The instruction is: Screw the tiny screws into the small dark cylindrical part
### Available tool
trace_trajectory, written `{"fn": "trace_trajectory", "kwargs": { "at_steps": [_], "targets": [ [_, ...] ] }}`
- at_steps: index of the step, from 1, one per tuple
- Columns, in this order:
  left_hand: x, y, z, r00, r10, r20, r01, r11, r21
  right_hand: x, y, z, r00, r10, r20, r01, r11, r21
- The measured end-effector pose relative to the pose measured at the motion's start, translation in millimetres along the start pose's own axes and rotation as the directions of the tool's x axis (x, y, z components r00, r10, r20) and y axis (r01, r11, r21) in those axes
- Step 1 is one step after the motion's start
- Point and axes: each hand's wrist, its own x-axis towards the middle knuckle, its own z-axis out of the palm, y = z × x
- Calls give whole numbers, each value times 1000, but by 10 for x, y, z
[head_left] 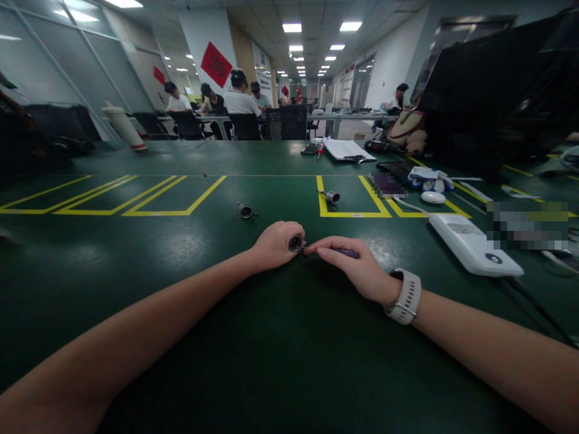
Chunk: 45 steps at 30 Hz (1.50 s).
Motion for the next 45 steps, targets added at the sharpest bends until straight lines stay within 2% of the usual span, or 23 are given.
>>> {"fn": "trace_trajectory", "kwargs": {
  "at_steps": [3, 7, 9, 11, 14, 17, 19, 20, 23, 26, 28, 29, 31, 34, 36, 38, 41, 45],
  "targets": [
    [5, 6, -9, 999, -29, 24, 29, 999, -36, -6, -3, -6, 999, -32, -29, 31, 999, -22],
    [19, 19, -15, 996, -40, 75, 43, 998, -39, -37, -45, 46, 976, -185, -115, 155, 961, -228],
    [26, 21, -11, 996, -32, 82, 35, 999, -29, -54, -67, 85, 960, -258, -109, 210, 922, -326],
    [29, 22, -9, 996, -18, 84, 19, 1000, -16, -59, -76, 109, 957, -274, -96, 224, 907, -356],
    [27, 26, -20, 996, -9, 91, 9, 1000, 1, -34, -38, 93, 983, -152, -104, 124, 964, -235],
    [22, 41, -43, 994, -20, 108, 20, 1000, -5, 11, 49, 36, 997, 43, -65, -39, 997, 62],
    [21, 52, -53, 993, -29, 114, 31, 999, -11, 29, 86, 8, 994, 93, -61, -79, 977, 198],
    [21, 55, -54, 993, -34, 115, 35, 999, -12, 30, 88, 2, 994, 85, -72, -68, 976, 206],
    [24, 51, -41, 993, -44, 112, 45, 999, -7, -3, 29, 27, 995, -29, -100, 29, 1000, -9],
    [25, 36, -20, 995, -35, 97, 36, 999, -3, -55, -54, 89, 972, -211, -101, 174, 941, -290],
    [23, 32, -17, 996, -20, 91, 20, 1000, -4, -76, -79, 115, 959, -272, -77, 228, 905, -360],
    [22, 33, -20, 996, -14, 91, 14, 1000, -5, -77, -79, 116, 961, -268, -74, 225, 907, -357],
    [19, 41, -33, 995, -8, 97, 8, 1000, -3, -60, -56, 90, 979, -185, -80, 156, 948, -278],
    [14, 54, -51, 994, -7, 107, 6, 1000, 12, 7, 13, 18, 996, 35, -82, -33, 999, 30],
    [12, 57, -52, 994, -13, 106, 11, 1000, 15, 53, 60, -20, 986, 154, -58, -135, 959, 250],
    [12, 57, -48, 995, -22, 101, 21, 1000, 9, 77, 85, -33, 977, 210, -41, -182, 914, 363],
    [15, 57, -46, 994, -32, 106, 31, 999, 8, 55, 64, -15, 980, 186, -65, -155, 931, 329],
    [21, 63, -53, 992, -25, 121, 22, 999, 25, -17, -9, 20, 992, 51, -117, -47, 998, 40]
  ]
}}
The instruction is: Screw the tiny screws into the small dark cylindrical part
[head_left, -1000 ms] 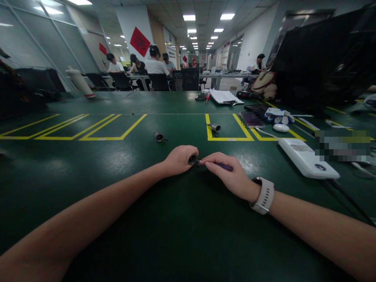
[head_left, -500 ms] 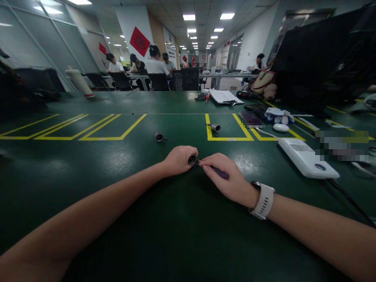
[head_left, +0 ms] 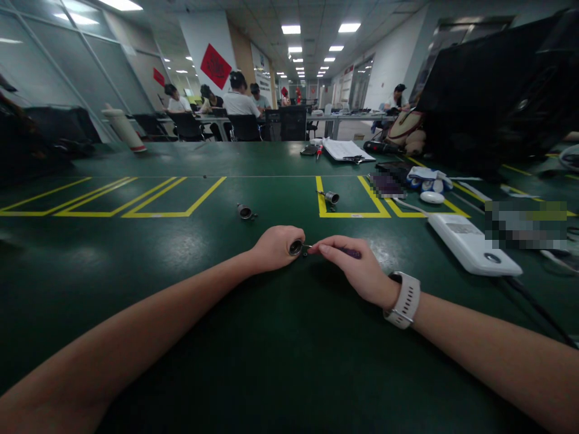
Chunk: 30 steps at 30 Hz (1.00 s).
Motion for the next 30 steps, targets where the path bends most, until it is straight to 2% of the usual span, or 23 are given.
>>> {"fn": "trace_trajectory", "kwargs": {
  "at_steps": [1, 3, 7, 10, 18, 25, 30],
  "targets": [
    [1, 0, 0, 1000, 8, 1, -8, 1000, 6, -9, -5, 2, 1000, -14, 3, 14, 999, -37],
    [1, -2, 6, 1000, 27, 3, -27, 999, 26, -1, 8, -3, 1000, 8, 13, -8, 1000, 1],
    [-1, -11, 22, 999, 45, 2, -45, 997, 69, 81, 74, -41, 986, 151, 64, -163, 947, 277],
    [-3, -13, 25, 998, 58, -4, -57, 997, 56, 125, 87, -73, 974, 203, 101, -226, 898, 377],
    [3, -19, 23, 995, 100, -18, -99, 994, 47, 101, 69, -80, 977, 174, 120, -205, 918, 340],
    [12, -10, 24, 995, 97, -15, -96, 995, 39, 121, 74, -115, 973, 207, 106, -232, 877, 420],
    [12, -20, 32, 997, 76, -14, -75, 997, 25, 114, 117, -116, 979, 183, 94, -206, 879, 429]
  ]
}}
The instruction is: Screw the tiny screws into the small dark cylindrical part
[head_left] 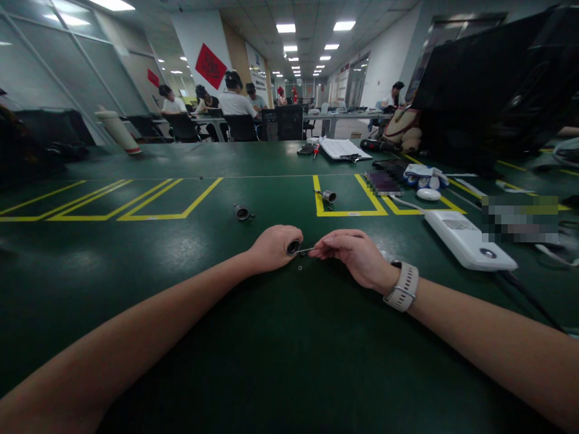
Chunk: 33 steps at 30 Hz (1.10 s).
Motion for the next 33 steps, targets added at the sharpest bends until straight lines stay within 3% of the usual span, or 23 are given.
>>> {"fn": "trace_trajectory", "kwargs": {
  "at_steps": [4, 7, 13, 18, 22, 25, 27, 29, 33],
  "targets": [
    [1, 8, -3, 1000, -18, 0, 18, 1000, 2, -16, 14, 21, 998, -37, -41, 37, 999, -5],
    [0, 9, -1, 999, -36, -6, 36, 999, -6, -32, 18, 46, 994, -91, -53, 86, 991, -98],
    [-12, 4, -2, 997, -61, -40, 58, 997, -59, -52, 25, 62, 986, -125, 113, 153, 943, -294],
    [-10, 8, -9, 996, -84, -38, 81, 995, -65, -71, -8, 60, 979, -154, 130, 189, 927, -324],
    [5, 1, 10, 997, -70, -18, 69, 997, -43, -121, -52, 112, 950, -300, 88, 300, 796, -526],
    [16, 12, 19, 998, -59, -9, 59, 998, 6, -165, -71, 173, 914, -387, 125, 364, 640, -677],
    [19, 27, 15, 999, -37, -7, 38, 998, 58, -178, -76, 193, 902, -403, 154, 385, 589, -711],
    [17, 39, 7, 1000, -3, -8, 3, 996, 94, -166, -74, 178, 922, -364, 130, 350, 643, -681],
    [7, 31, -3, 1000, 21, -2, -21, 996, 88, -68, -42, 77, 986, -165, 41, 168, 919, -356]
  ]
}}
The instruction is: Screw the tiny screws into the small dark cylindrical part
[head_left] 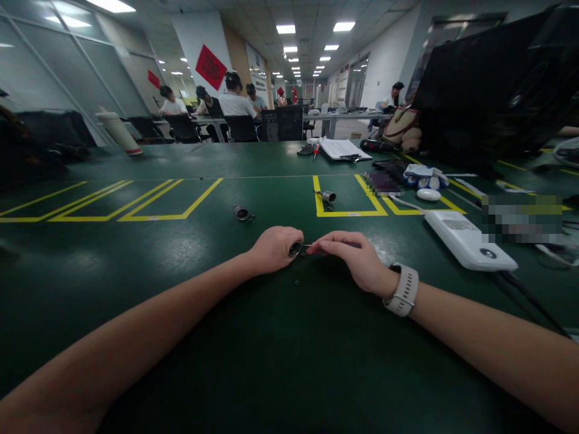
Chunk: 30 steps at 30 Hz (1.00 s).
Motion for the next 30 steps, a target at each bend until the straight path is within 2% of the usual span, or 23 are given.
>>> {"fn": "trace_trajectory", "kwargs": {
  "at_steps": [3, 6, 9, 12, 14, 16, 19, 22, 30],
  "targets": [
    [-2, -19, 2, 1000, -11, 10, 11, 999, -38, 61, 62, -35, 992, 125, 17, -125, 971, 205],
    [1, -22, 1, 999, -34, 12, 35, 997, -62, 60, 70, -22, 993, 119, 13, -119, 973, 197],
    [0, -11, 1, 998, -61, 10, 62, 996, -61, -3, 12, 27, 999, -27, -40, 26, 1000, -18],
    [-5, -1, 7, 998, -60, 4, 61, 998, -29, -73, -68, 86, 981, -187, -40, 165, 935, -315],
    [-7, 2, 11, 999, -45, -3, 45, 999, 6, -92, -97, 103, 978, -207, -30, 180, 905, -385],
    [-8, 1, 13, 1000, -20, -6, 21, 999, 32, -76, -93, 88, 988, -150, -24, 135, 938, -319],
    [-8, -2, 9, 1000, 0, -3, 0, 999, 46, -15, -38, 26, 1000, -4, -22, 3, 999, -46],
    [-7, -3, 2, 1000, 20, 4, -20, 999, 44, 35, 14, -24, 995, 98, -7, -95, 982, 161],
    [-1, -4, -11, 999, 38, 5, -38, 999, 4, 64, 32, -22, 991, 137, 10, -135, 957, 258]
  ]
}}
